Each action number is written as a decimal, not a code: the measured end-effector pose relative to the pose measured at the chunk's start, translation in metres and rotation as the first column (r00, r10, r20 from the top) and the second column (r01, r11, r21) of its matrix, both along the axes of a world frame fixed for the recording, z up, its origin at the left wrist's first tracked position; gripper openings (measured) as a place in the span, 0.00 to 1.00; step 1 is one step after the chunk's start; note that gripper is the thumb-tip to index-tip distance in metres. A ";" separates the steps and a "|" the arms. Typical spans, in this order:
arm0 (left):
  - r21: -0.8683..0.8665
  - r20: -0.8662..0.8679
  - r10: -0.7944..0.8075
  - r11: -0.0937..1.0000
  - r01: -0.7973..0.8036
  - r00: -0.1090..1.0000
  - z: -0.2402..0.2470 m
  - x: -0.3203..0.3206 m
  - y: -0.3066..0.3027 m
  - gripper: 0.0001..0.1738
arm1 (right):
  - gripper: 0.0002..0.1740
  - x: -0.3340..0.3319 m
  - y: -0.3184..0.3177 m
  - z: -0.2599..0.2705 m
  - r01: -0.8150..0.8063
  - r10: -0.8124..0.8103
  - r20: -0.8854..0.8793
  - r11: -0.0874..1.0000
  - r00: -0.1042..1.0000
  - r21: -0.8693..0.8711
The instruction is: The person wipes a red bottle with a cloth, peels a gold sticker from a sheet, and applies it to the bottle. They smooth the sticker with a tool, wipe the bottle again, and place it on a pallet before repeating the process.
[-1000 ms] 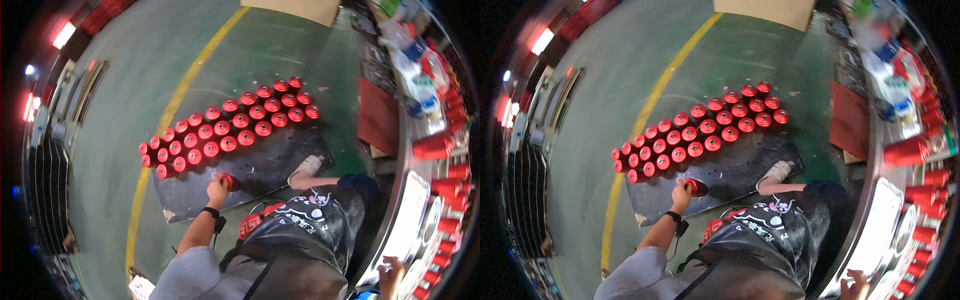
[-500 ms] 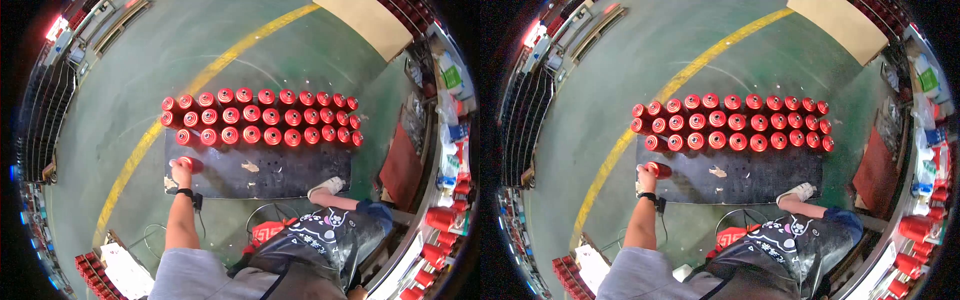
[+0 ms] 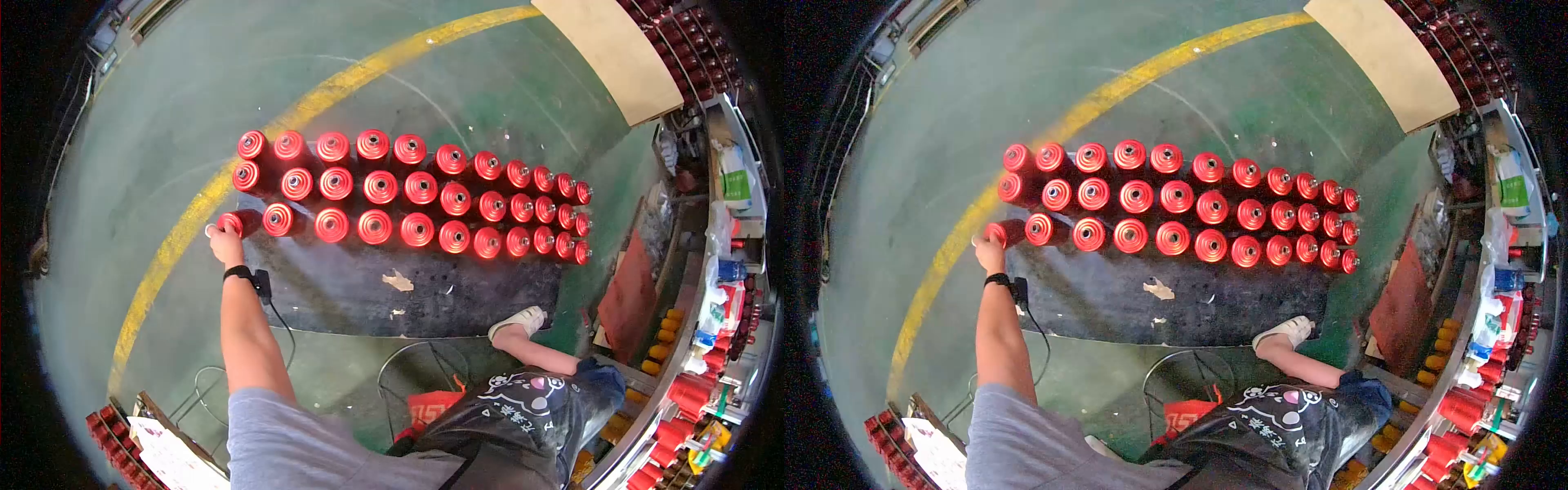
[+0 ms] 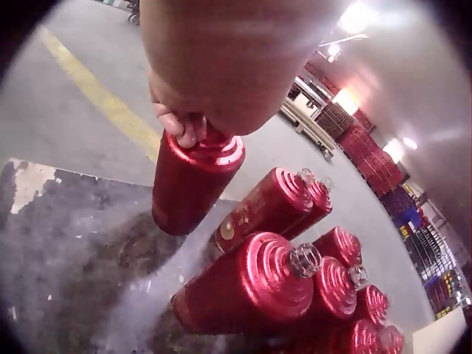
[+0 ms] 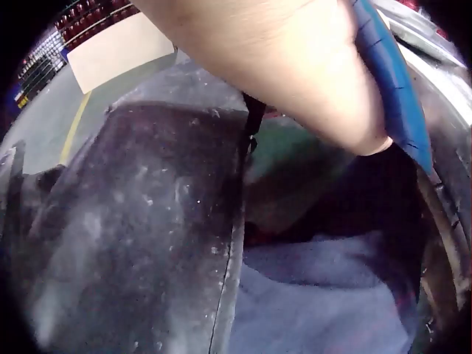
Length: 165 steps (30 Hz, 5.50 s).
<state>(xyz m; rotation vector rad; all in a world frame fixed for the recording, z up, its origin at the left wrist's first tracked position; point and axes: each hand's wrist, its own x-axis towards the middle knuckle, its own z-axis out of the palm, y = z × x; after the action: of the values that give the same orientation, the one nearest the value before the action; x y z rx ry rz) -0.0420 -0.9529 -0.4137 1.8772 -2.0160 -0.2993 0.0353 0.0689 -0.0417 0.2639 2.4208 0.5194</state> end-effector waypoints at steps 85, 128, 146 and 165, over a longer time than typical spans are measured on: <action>-0.603 0.203 0.418 -0.659 -0.449 -0.885 0.561 0.015 0.986 0.11 | 0.10 0.165 -0.002 0.111 0.372 -0.837 -0.490 0.386 -0.244 -0.844; -0.436 0.040 -0.664 -0.684 0.585 -0.747 0.508 -0.207 1.311 0.56 | 0.07 0.208 0.004 0.115 0.435 -0.739 -0.551 0.381 -0.387 -0.816; -0.826 -0.338 0.012 -0.484 0.290 -0.941 0.565 -0.172 1.170 0.37 | 0.08 0.228 -0.018 0.070 0.206 -0.663 -0.507 0.481 -0.550 -0.852; 0.282 -0.937 -0.350 -0.766 -0.578 0.006 0.475 0.062 1.045 0.38 | 0.69 0.209 -0.056 0.068 -0.265 -0.863 -0.395 0.479 -0.314 -0.837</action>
<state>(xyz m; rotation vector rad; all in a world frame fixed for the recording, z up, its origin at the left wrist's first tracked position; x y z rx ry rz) 0.0203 0.0923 0.0608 0.7370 0.7230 0.8376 0.2439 0.0131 0.0264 1.6922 3.0685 -1.9992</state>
